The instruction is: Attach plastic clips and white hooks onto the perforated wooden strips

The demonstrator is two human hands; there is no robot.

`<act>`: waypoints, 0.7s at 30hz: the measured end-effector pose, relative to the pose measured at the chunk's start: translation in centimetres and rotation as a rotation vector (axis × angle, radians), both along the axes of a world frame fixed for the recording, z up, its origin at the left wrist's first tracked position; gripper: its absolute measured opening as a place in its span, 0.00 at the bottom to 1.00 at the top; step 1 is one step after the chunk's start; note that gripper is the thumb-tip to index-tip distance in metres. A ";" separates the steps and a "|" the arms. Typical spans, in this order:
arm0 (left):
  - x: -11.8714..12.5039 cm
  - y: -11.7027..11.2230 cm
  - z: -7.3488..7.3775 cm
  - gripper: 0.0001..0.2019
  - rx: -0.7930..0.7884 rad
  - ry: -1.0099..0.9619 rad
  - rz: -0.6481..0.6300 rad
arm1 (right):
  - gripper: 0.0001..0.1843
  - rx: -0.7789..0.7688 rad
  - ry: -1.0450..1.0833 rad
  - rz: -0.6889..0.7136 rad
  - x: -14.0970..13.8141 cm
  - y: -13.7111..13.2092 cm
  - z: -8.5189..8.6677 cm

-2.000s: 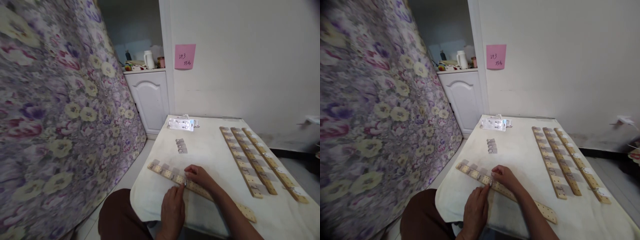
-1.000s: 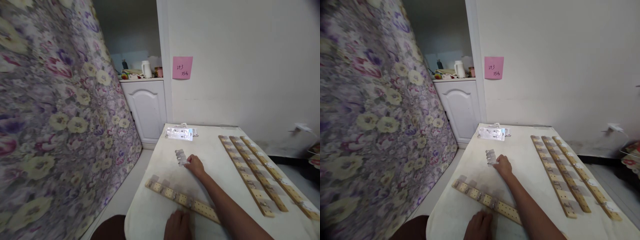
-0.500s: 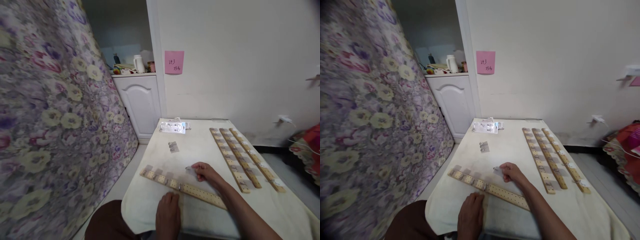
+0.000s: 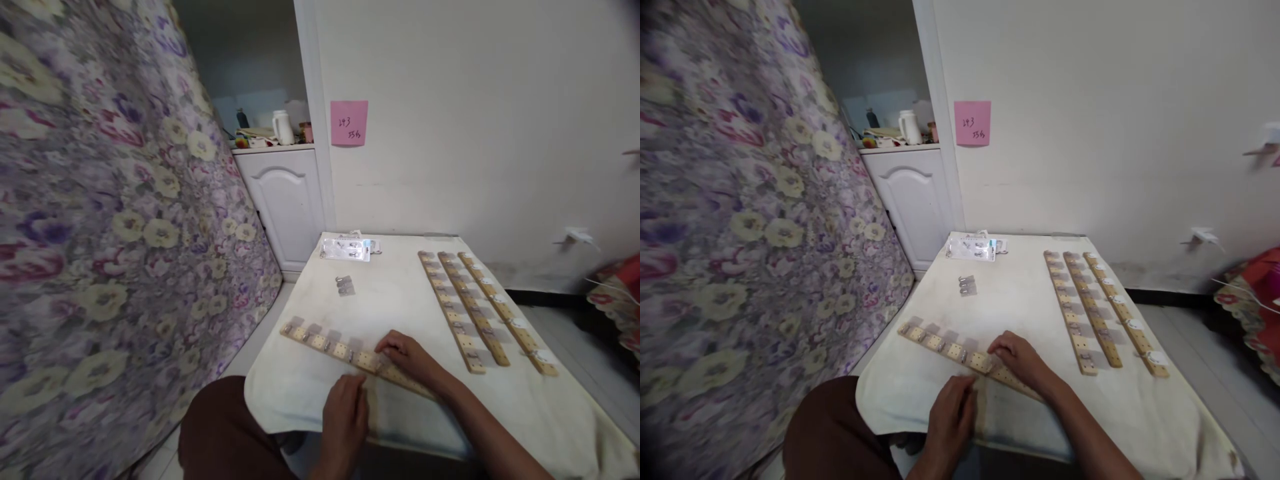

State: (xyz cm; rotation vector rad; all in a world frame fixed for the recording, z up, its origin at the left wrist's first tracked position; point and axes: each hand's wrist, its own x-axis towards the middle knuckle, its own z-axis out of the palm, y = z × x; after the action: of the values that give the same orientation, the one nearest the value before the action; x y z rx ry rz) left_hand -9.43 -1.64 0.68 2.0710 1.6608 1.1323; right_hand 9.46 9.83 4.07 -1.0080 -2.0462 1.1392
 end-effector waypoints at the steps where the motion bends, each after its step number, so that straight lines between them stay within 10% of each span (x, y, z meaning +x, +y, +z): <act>1: 0.3 0.1 -0.1 0.12 0.002 0.013 0.009 | 0.12 0.015 -0.012 0.009 -0.2 0.0 -0.1; 21: 0.6 0.1 -0.8 0.24 0.114 0.244 -0.019 | 0.10 -0.074 0.070 -0.126 -1.8 0.3 -1.8</act>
State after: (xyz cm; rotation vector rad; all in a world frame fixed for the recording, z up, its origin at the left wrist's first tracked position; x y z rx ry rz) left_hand -8.82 -1.59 -0.16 2.3741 1.7123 1.0247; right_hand 7.63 10.15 2.25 -1.1013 -1.8707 1.1741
